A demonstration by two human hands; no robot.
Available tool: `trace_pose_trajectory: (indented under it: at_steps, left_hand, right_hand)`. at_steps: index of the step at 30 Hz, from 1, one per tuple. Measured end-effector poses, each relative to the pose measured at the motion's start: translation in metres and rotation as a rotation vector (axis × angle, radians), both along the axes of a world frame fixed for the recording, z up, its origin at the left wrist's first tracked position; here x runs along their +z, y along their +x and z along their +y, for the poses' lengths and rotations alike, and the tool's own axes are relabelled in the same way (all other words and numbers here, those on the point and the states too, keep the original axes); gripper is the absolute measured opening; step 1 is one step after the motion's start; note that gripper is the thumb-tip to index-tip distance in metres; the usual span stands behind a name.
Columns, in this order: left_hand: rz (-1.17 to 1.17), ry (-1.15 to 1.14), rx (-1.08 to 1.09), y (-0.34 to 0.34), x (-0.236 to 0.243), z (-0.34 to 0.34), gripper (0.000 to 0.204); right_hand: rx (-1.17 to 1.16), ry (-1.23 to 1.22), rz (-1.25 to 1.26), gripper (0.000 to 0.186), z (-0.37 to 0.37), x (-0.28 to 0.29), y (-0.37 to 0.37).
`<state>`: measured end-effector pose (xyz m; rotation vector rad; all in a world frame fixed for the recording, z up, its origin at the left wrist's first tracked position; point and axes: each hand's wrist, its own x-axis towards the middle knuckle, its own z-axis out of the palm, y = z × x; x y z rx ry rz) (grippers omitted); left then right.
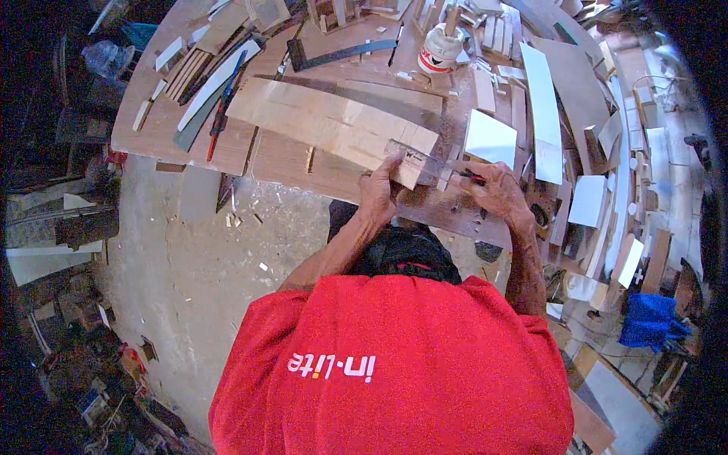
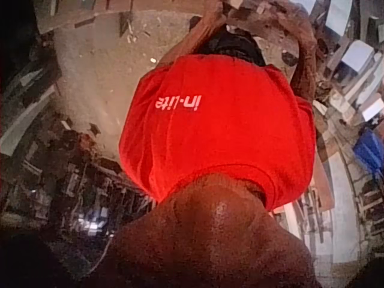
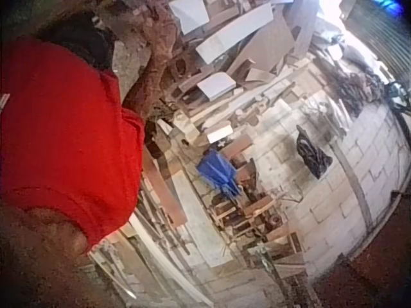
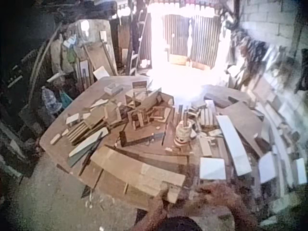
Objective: The person positions wooden pieces on a workbench, marks lines on a wooden board using a ruler and a pencil, and cuts the board with a hand saw.
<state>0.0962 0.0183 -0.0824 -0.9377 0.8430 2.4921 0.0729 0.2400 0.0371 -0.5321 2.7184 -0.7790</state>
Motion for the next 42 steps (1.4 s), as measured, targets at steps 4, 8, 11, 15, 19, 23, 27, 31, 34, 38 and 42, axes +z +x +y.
trace_pose_trajectory:
  at_steps: [4,8,11,15,19,23,27,31,34,38,42]
  left_hand:
    - [0.067,0.020,-0.029,-0.001,-0.004,-0.002,0.029]
    - [0.078,0.015,0.018,-0.001,-0.006,0.001,0.029]
    - [0.061,-0.018,0.032,0.000,-0.007,0.002,0.031]
    - [0.047,-0.019,0.015,0.000,-0.012,0.001,0.033]
    - [0.082,-0.023,0.014,-0.001,-0.015,0.002,0.032]
    - [0.100,-0.017,0.042,0.000,-0.011,0.002,0.031]
    - [0.031,0.014,0.048,0.000,-0.003,0.002,0.030]
    - [0.070,-0.009,0.009,0.000,0.003,0.001,0.030]
    - [0.072,-0.025,0.029,0.001,0.005,0.003,0.030]
    - [0.043,-0.034,-0.026,0.001,0.003,0.001,0.030]
    - [0.098,-0.008,-0.054,0.000,-0.004,0.001,0.030]
  right_hand:
    - [-0.003,-0.074,0.133,0.033,0.003,0.001,-0.003]
    - [-0.355,-0.132,0.071,0.038,0.003,0.000,-0.014]
    - [-0.441,-0.337,0.177,0.034,-0.003,-0.002,-0.026]
    - [-0.459,-0.242,0.152,0.042,-0.012,-0.003,-0.036]
    - [-0.250,-0.113,0.058,0.038,-0.024,-0.008,-0.032]
    - [-0.031,-0.056,0.084,0.040,-0.028,-0.018,-0.025]
    - [-0.062,-0.053,0.008,0.043,-0.025,-0.032,-0.023]
    - [-0.062,-0.034,0.084,0.043,-0.023,-0.045,-0.022]
    - [-0.057,-0.033,0.081,0.042,-0.023,-0.048,-0.022]
    - [-0.004,-0.104,0.121,0.038,-0.025,-0.043,-0.024]
    - [-0.018,-0.116,0.009,0.035,-0.026,-0.038,-0.025]
